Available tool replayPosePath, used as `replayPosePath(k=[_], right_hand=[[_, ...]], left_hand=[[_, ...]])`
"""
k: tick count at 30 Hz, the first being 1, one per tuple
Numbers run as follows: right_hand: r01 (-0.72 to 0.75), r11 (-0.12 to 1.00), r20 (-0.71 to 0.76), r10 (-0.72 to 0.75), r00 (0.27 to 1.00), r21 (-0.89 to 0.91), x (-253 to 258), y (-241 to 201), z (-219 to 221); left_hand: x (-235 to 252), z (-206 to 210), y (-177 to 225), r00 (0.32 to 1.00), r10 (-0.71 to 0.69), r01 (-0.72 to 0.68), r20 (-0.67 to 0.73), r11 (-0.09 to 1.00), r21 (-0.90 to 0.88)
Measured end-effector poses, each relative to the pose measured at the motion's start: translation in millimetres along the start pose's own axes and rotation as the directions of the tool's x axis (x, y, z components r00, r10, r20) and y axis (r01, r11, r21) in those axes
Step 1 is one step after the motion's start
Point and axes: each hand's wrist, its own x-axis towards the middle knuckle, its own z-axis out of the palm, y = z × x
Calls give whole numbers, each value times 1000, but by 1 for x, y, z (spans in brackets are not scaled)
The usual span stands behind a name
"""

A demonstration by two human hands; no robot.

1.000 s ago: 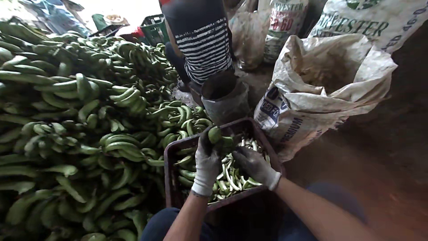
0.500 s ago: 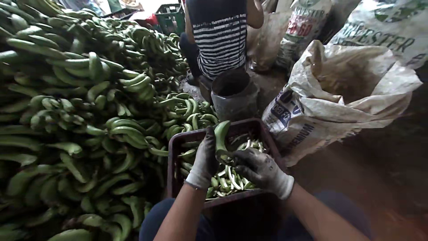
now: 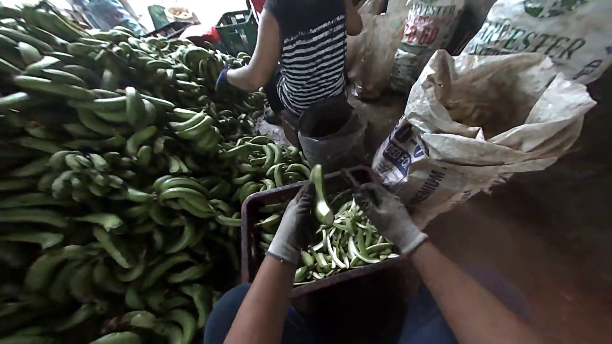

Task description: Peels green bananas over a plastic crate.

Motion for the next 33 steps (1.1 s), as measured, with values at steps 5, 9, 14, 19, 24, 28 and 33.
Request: replayPosePath(k=[5, 9, 14, 19, 24, 28, 33], right_hand=[[219, 953, 163, -256, 953, 211, -36, -26, 28], [203, 978, 224, -206, 952, 35, -27, -28, 30], [-59, 992, -22, 57, 998, -115, 24, 3, 9], [-73, 995, -3, 73, 997, -74, 12, 0, 0], [-42, 981, 114, 64, 991, -188, -15, -30, 16], [-190, 870, 110, 267, 957, -454, 13, -8, 14], [52, 994, 108, -42, 993, -94, -8, -22, 14]], left_hand=[[4, 2, -13, 992, 69, -78, -104, 994, -82], [1, -5, -19, 1000, 0, -1, -19, 999, -44], [-3, 8, -17, 954, -239, 245, 180, 970, -7], [-1, 3, -11, 996, -86, 85, 21, 996, 24], [14, -10, -13, 942, 179, -115, -283, 967, 228], [17, -13, -17, 910, 207, -142, -360, 970, 200], [19, -9, -13, 889, 265, -165, -373, 946, 278]])
